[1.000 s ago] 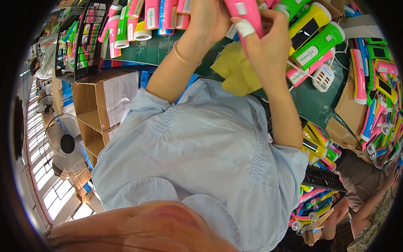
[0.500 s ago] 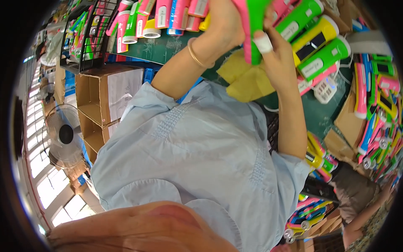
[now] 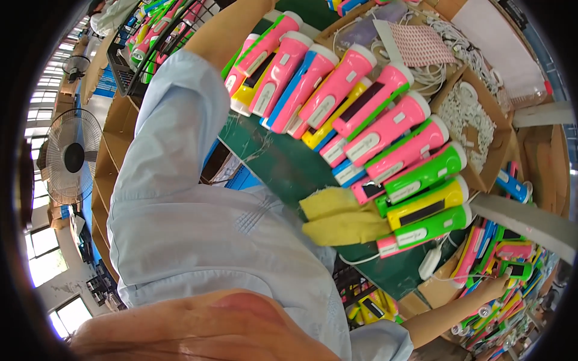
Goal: Testing various flashlights by turning them on and inspecting them at a production line station.
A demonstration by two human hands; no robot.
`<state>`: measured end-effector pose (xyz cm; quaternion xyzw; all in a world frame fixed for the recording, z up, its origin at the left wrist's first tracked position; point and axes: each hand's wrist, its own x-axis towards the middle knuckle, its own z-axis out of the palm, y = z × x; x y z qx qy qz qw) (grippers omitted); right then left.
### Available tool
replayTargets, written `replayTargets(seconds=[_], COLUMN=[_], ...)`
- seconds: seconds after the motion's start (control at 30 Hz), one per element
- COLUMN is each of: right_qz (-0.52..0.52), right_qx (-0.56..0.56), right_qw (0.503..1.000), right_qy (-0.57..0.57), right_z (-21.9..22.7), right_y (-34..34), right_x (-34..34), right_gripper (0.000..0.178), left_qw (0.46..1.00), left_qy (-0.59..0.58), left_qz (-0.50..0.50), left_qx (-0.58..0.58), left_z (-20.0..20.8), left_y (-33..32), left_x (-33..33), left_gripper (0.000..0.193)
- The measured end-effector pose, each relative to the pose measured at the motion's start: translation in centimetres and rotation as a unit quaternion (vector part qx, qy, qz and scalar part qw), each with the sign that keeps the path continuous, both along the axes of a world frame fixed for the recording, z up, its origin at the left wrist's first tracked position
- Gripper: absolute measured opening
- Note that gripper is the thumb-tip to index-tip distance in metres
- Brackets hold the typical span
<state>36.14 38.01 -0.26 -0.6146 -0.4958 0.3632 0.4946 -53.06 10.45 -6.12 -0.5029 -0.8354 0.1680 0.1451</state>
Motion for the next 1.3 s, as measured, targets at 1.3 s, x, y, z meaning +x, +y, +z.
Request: replayTargets(seconds=[1.3], right_qz=[0.291], right_qx=[0.177], right_qw=[0.935], right_qy=[-0.097], right_z=[6.1], right_y=[-22.1], right_x=[-15.3], right_gripper=[0.031], left_qw=[0.770], left_qy=[-0.189], left_qz=[-0.312], left_qx=[0.523], left_z=[16.9], left_y=[-5.8], left_x=[30.5], left_gripper=[0.039])
